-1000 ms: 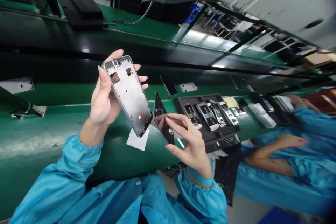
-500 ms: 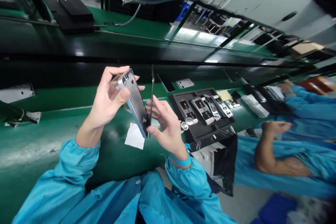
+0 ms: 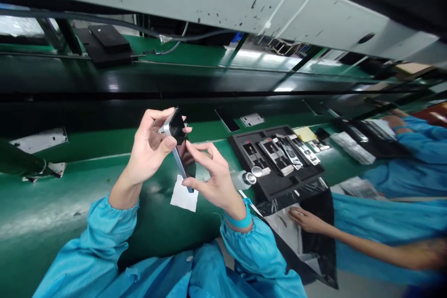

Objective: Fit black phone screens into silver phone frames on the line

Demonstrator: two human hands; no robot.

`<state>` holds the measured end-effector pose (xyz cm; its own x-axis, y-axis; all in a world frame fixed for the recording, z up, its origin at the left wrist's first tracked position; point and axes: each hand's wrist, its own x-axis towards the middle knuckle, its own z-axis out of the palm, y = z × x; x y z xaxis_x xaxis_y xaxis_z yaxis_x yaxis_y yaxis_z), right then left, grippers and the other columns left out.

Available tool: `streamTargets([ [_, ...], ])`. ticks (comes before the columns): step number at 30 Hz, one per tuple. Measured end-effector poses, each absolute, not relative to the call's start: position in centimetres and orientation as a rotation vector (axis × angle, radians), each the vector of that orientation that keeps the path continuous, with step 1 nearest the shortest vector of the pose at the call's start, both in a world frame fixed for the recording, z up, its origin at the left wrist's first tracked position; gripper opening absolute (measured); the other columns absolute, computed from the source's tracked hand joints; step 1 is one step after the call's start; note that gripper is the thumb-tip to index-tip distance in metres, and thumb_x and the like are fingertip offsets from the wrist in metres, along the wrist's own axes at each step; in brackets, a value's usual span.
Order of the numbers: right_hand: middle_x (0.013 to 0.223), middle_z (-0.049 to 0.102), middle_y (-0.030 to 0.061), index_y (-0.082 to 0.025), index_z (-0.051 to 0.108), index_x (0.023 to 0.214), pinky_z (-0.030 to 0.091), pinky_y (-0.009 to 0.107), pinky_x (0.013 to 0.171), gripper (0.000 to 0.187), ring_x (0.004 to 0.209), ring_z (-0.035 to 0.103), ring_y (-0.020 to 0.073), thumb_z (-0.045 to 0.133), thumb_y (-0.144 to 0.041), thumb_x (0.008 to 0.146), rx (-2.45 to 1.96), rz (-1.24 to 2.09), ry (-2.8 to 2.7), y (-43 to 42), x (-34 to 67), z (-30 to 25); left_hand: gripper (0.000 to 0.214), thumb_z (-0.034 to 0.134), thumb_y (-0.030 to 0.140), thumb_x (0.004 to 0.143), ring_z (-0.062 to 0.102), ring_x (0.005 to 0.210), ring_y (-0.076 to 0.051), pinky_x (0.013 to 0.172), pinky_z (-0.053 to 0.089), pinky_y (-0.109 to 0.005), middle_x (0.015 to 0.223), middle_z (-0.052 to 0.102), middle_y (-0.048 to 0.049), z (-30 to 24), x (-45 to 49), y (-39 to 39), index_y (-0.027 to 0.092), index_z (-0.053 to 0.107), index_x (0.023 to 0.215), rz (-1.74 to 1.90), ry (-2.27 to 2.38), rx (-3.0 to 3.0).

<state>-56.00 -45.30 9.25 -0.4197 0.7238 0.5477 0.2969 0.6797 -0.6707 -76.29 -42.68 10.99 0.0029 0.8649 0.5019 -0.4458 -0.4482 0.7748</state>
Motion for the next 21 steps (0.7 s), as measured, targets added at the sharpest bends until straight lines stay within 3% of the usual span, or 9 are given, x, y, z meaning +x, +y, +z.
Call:
streamTargets([
  [5,0.138,0.056,0.0154,-0.029,0.063,0.157,0.062,0.054,0.108,0.070,0.126,0.065,0.0317,0.083,-0.053,0.095,-0.817,0.556,-2.039,-44.8,-56.7,8.2,0.059,0.086,0.059,0.089,0.081,0.113,-0.031,0.094,0.069,-0.045,0.136,0.075,-0.0168,11.4,-74.9,-43.3,0.025,0.065,0.132,1.677,0.453,1.150],
  [7,0.146,0.049,0.0164,-0.030,0.064,0.157,0.064,0.051,0.103,0.061,0.124,0.064,0.0300,0.074,-0.054,0.102,-0.801,0.503,-2.029,-44.9,-57.0,7.8,0.058,0.078,0.064,0.094,0.082,0.110,-0.030,0.096,0.068,-0.048,0.132,0.077,-0.0166,11.5,-74.0,-43.6,0.023,0.066,0.133,1.734,0.454,1.036],
  [10,0.158,0.040,0.0190,-0.030,0.047,0.169,0.064,0.051,0.100,0.069,0.118,0.067,0.0284,0.056,-0.063,0.108,-0.771,0.492,-1.905,-45.2,-57.2,8.5,0.060,0.056,0.076,0.102,0.082,0.104,-0.029,0.093,0.069,-0.048,0.110,0.082,-0.0127,11.5,-72.9,-44.1,0.022,0.072,0.122,1.743,0.504,0.901],
  [12,0.156,0.045,0.0200,-0.028,0.039,0.172,0.066,0.048,0.094,0.074,0.114,0.070,0.0284,0.042,-0.069,0.111,-0.802,0.608,-1.792,-45.4,-57.1,10.0,0.067,0.048,0.082,0.101,0.082,0.106,-0.030,0.091,0.069,-0.047,0.102,0.082,-0.0117,11.4,-72.5,-44.6,0.023,0.077,0.115,1.679,0.551,0.886],
  [13,0.148,0.054,0.0193,-0.025,0.043,0.170,0.067,0.045,0.088,0.074,0.108,0.072,0.0276,0.034,-0.071,0.112,-0.833,0.704,-1.756,-45.4,-56.9,10.8,0.070,0.047,0.084,0.100,0.081,0.108,-0.032,0.092,0.069,-0.046,0.101,0.082,-0.0122,11.4,-72.4,-44.9,0.023,0.079,0.111,1.642,0.576,0.901],
  [15,0.113,0.070,0.0137,-0.021,0.062,0.154,0.066,0.039,0.074,0.079,0.089,0.072,0.0247,0.024,-0.075,0.111,-0.901,0.911,-1.751,-45.5,-56.7,12.6,0.070,0.051,0.084,0.098,0.079,0.111,-0.033,0.094,0.069,-0.046,0.102,0.082,-0.0132,11.3,-72.3,-45.5,0.022,0.082,0.105,1.601,0.618,0.963],
  [17,0.076,0.064,0.0058,-0.019,0.079,0.124,0.062,0.036,0.065,0.083,0.070,0.066,0.0221,0.024,-0.080,0.109,-0.943,1.031,-1.768,-45.6,-56.6,13.9,0.066,0.054,0.081,0.099,0.079,0.111,-0.034,0.095,0.068,-0.046,0.103,0.082,-0.0128,11.4,-72.3,-46.1,0.022,0.084,0.104,1.591,0.640,1.025],
  [19,0.060,0.052,0.0012,-0.021,0.077,0.088,0.057,0.034,0.060,0.078,0.060,0.059,0.0195,0.031,-0.081,0.108,-0.933,1.040,-1.764,-45.7,-56.6,14.8,0.063,0.055,0.077,0.102,0.080,0.106,-0.032,0.093,0.067,-0.045,0.103,0.082,-0.0116,11.6,-72.3,-46.7,0.022,0.086,0.105,1.608,0.657,1.074],
  [21,0.055,0.044,-0.0012,-0.023,0.059,0.065,0.051,0.031,0.056,0.074,0.054,0.049,0.0158,0.038,-0.080,0.108,-0.893,1.015,-1.747,-45.7,-56.7,15.2,0.061,0.054,0.073,0.103,0.080,0.101,-0.030,0.090,0.067,-0.041,0.103,0.082,-0.0107,11.9,-72.2,-47.1,0.022,0.087,0.105,1.641,0.687,1.139],
])
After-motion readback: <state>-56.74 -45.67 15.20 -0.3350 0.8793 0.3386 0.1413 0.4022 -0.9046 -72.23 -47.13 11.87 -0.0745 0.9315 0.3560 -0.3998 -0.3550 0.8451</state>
